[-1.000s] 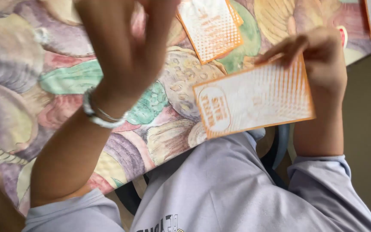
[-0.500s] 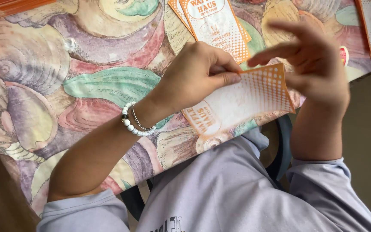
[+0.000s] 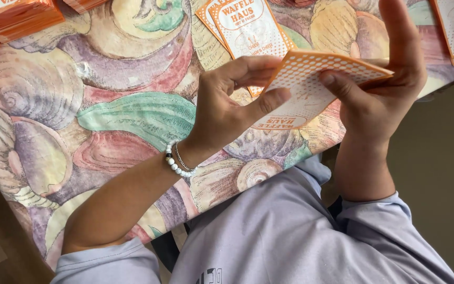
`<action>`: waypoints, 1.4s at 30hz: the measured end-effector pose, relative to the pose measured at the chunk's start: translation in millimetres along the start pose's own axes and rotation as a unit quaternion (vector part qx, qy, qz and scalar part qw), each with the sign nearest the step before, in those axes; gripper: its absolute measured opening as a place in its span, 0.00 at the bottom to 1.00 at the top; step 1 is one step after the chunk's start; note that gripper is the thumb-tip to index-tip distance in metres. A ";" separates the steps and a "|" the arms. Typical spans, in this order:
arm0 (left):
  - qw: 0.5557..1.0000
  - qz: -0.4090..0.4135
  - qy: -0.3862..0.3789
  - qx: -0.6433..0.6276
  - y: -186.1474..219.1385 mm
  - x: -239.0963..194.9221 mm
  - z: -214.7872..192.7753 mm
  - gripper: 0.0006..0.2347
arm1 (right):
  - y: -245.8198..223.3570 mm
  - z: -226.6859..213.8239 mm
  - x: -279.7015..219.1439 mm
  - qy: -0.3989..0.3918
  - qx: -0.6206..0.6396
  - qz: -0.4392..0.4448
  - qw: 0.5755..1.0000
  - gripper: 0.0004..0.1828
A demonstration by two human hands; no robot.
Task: Applying glue to paper templates and folding them to assemble paper bags at a manual workstation.
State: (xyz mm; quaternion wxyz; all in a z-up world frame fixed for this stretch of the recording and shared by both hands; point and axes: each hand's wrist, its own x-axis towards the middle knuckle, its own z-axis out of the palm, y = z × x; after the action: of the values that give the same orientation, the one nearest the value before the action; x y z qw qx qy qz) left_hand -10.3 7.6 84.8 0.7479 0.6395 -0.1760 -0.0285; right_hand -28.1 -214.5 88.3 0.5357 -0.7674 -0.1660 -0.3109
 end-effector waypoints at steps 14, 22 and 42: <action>0.994 0.086 0.001 0.064 26.0 -0.3 -3.7 0.04 | 2.8 -2.3 -22.7 0.049 0.091 0.033 0.994 0.44; 0.995 0.077 0.023 0.064 23.0 2.4 -2.8 0.04 | -12.0 -7.2 5.4 -0.087 0.048 0.010 0.995 0.33; 0.954 -0.024 0.110 -0.278 -20.9 24.6 -34.1 0.07 | 36.7 -3.5 -27.9 -0.107 0.169 0.147 0.969 0.46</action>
State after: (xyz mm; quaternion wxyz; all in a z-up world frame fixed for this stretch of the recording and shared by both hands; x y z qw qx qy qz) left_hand 26.7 29.5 66.1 0.9097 0.4098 -0.0620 -0.0237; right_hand -28.5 -229.1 44.5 0.6762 -0.7108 -0.1579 -0.1123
